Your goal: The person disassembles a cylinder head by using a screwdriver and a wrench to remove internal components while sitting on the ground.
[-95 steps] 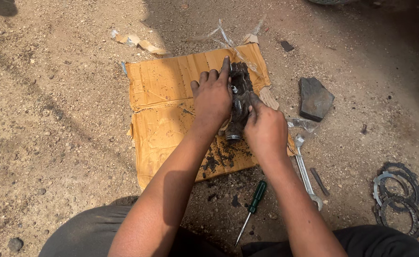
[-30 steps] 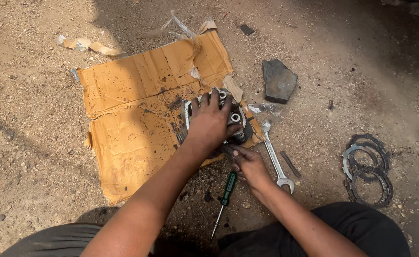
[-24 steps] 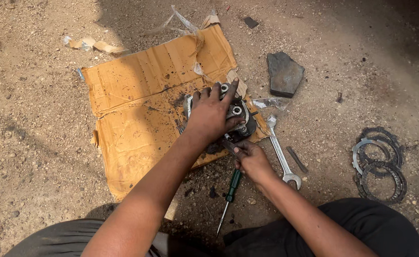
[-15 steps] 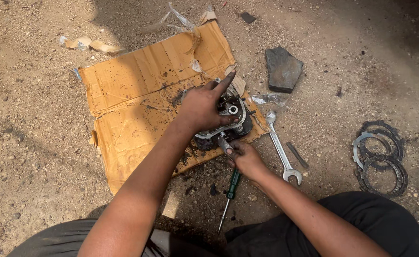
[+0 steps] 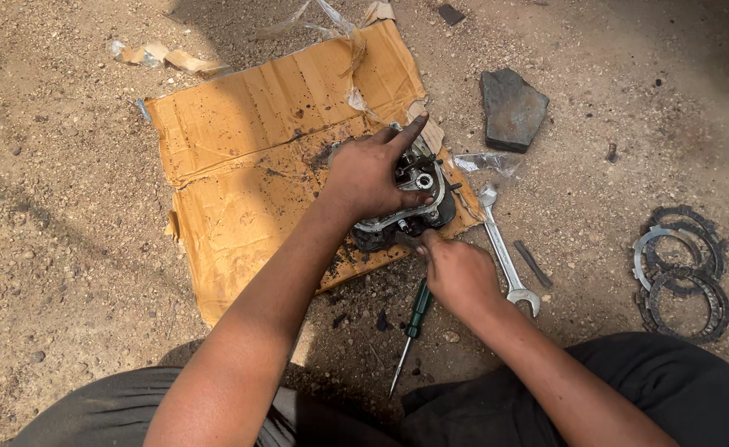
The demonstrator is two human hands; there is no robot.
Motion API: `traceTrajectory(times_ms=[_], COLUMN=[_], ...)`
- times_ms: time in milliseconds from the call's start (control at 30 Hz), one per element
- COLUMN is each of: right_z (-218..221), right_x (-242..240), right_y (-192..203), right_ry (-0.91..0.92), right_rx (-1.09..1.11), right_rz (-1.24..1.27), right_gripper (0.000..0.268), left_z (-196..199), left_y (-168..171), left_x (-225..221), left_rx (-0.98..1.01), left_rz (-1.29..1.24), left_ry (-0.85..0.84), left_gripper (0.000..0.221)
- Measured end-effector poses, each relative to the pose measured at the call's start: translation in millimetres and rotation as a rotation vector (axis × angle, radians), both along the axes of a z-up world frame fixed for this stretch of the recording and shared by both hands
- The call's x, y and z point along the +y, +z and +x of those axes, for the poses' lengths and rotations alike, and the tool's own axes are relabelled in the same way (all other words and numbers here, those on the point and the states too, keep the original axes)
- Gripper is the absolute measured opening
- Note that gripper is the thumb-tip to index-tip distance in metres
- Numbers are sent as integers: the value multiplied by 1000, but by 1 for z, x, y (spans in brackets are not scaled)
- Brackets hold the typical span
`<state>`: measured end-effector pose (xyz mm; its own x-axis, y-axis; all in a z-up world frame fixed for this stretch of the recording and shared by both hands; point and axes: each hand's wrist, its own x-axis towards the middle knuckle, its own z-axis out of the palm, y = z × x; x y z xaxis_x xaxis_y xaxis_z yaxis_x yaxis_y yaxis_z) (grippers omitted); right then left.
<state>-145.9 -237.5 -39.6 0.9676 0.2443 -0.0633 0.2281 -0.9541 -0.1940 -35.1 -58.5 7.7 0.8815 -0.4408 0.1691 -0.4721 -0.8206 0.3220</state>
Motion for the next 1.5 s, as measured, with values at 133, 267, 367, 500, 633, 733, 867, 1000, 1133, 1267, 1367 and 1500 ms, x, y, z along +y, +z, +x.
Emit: traceTrajectory(times_ms=[133,267,367,500,633,733,867,1000,1133,1267,1367,1500], right_z=[4,8,16,14,19,25,-15,-2,8,10,9,9], right_x=[5,9,5,26,23,-6,7,-1,-2,6,9,18], right_y=[-3,-20,-24,-16,-6,0,-9,3,16,5,7,7], right_ry=[24,152,250,112,262,550,719,403,126,55,-14,68], right_rx=[17,-181,-525,7,3,-138,-289,1,-16,59,107,-104], right_rz=[-70,-187,-144,-294,-236,-15,34,-147,-16,40,116,133], right_gripper=[27,46,50,40,33,42,24,37,21,16,16,10], left_z=[1,-1,-1,-4,-3,-1,3,-2,-2,-3,-3,-3], left_y=[1,-4,-8,-7,-7,-7,-2,-8,-5,-6,-5,-3], left_x=[0,2,1,1,-2,-2,-3,-1,-1,2,1,-2], left_rx=[64,-29,-62,-46,15,-99,21,8,22,11,49,49], left_rz=[7,-77,-134,-134,-75,-83,-19,-53,-47,-83,-79,-72], left_ry=[12,-6,-14,7,36,20,31,35,49,21,24,38], left_gripper=[120,117,116,114,114,115,115,115,115,117,116,117])
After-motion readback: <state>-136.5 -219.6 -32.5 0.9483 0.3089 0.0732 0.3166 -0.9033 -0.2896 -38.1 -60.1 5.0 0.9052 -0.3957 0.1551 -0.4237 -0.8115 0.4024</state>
